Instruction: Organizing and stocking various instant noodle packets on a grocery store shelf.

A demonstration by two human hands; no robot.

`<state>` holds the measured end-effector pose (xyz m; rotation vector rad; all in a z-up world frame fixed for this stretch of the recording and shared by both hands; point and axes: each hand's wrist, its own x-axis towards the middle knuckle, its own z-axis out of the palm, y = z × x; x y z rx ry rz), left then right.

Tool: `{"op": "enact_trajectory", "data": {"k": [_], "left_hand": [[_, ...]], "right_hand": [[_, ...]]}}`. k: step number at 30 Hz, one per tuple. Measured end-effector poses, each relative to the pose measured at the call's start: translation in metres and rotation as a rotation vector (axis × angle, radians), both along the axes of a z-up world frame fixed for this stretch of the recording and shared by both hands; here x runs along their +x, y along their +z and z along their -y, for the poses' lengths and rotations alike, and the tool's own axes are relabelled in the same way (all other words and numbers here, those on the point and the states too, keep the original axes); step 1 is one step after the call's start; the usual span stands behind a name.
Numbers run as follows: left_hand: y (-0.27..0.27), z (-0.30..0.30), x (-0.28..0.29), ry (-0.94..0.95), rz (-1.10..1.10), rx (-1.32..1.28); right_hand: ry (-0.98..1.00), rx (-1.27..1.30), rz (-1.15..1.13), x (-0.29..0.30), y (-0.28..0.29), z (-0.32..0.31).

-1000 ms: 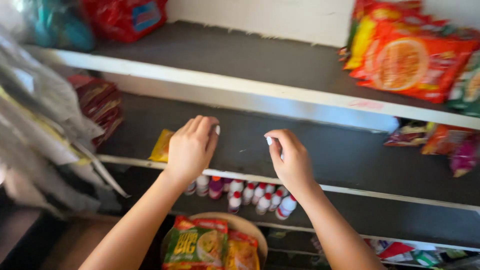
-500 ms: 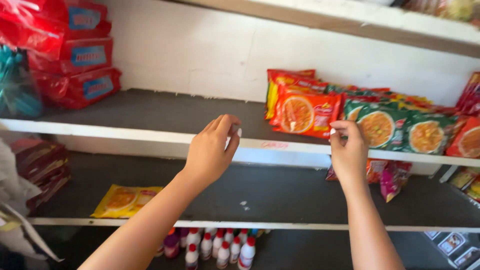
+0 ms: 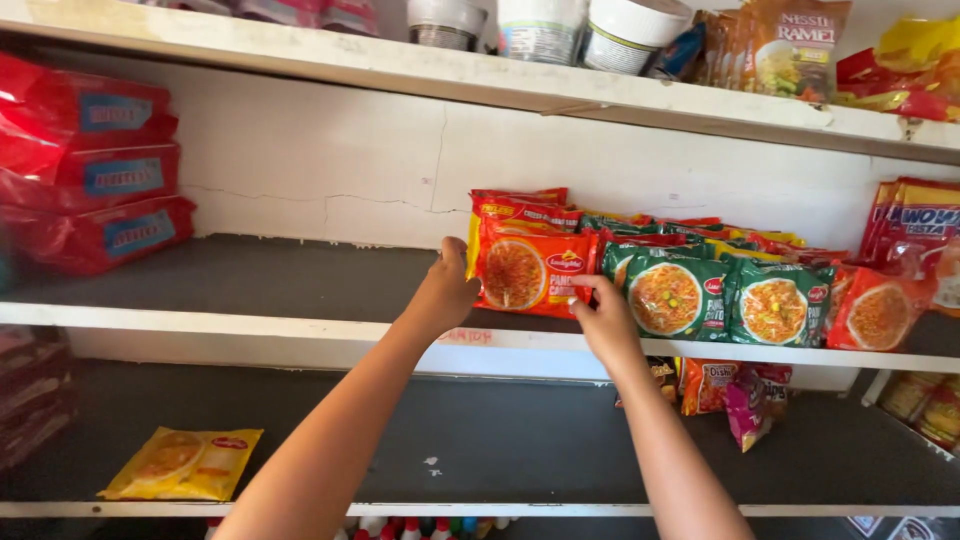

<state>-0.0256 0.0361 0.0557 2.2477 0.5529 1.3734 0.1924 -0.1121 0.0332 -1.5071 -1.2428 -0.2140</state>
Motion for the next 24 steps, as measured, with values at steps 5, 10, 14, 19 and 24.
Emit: {"op": "enact_trajectory", "data": {"k": [5, 10, 14, 19, 24], "left_hand": [[-0.016, -0.029, 0.043, 0.091, -0.120, -0.194], [-0.020, -0.030, 0.057, 0.005, -0.019, -0.302], [-0.015, -0.025, 0.053, -0.114, 0.139, -0.425], [0.009, 0.024, 0.013, -0.066, 0.212, -0.402], [-0.005, 0.030, -0.019, -0.173, 0.448, -0.390]], "right_hand": [[0.009, 0.192, 0.173, 0.013, -0.014, -0.013], [0.194, 0.076, -0.295, 0.007, -0.008, -0.006], [0.316, 0.044, -0.394, 0.005, -0.006, -0.001], [0.465, 0.139, -0.399, -0.018, 0.000, 0.012], [0.442, 0.440, -0.573, -0.038, -0.020, -0.011]]}}
